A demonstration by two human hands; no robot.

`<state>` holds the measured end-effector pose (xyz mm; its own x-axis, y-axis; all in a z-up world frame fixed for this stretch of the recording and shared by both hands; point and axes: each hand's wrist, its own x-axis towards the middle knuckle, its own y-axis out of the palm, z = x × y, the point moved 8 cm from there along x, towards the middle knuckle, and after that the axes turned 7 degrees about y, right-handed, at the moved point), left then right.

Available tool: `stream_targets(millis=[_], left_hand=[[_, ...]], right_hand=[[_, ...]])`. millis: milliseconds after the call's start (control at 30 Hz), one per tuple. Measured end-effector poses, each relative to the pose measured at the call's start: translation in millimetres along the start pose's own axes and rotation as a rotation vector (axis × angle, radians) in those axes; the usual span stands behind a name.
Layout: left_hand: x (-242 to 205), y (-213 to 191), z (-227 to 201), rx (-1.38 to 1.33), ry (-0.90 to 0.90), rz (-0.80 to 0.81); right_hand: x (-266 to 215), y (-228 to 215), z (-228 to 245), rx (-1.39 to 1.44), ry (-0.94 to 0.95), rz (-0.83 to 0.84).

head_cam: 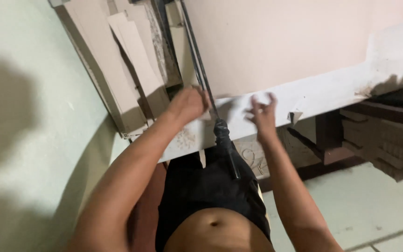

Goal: The person feeds a large board into a manual cutting machine and pulls a lever to cut it into smaller pieces. The person repeats this process multiple times, stacking the cut pieces on the left side of the machine.

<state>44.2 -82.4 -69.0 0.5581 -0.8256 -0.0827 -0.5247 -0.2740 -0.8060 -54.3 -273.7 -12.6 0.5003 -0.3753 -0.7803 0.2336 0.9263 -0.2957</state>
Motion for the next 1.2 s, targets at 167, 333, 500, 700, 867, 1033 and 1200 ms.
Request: stream_targets(millis=[167, 333, 500, 700, 867, 1033, 1200], left_hand=[[-61, -37, -17, 0.376, 0.197, 0.338], [-60, -90, 25, 0.041, -0.548, 0.248], [-36, -104, 49, 0.062, -0.773, -0.073], [-19, -87, 60, 0.062, -0.905, -0.05], [13, -31, 63, 0.084, -0.706, 0.266], [16, -43, 53, 0.181, -0.717, 0.446], [17, -42, 52, 0.227, -0.708, 0.457]], right_hand=[[89, -21, -52, 0.812, 0.22, 0.068], [69, -44, -95, 0.76, 0.201, 0.026], [79, 4, -98, 0.624, 0.159, 0.011], [94, 12, -72, 0.571, 0.09, 0.038], [67, 19, -28, 0.31, 0.087, 0.176], [-20, 24, 52, -0.667, -0.109, 0.1], [-114, 80, 31, -1.253, -0.099, 0.166]])
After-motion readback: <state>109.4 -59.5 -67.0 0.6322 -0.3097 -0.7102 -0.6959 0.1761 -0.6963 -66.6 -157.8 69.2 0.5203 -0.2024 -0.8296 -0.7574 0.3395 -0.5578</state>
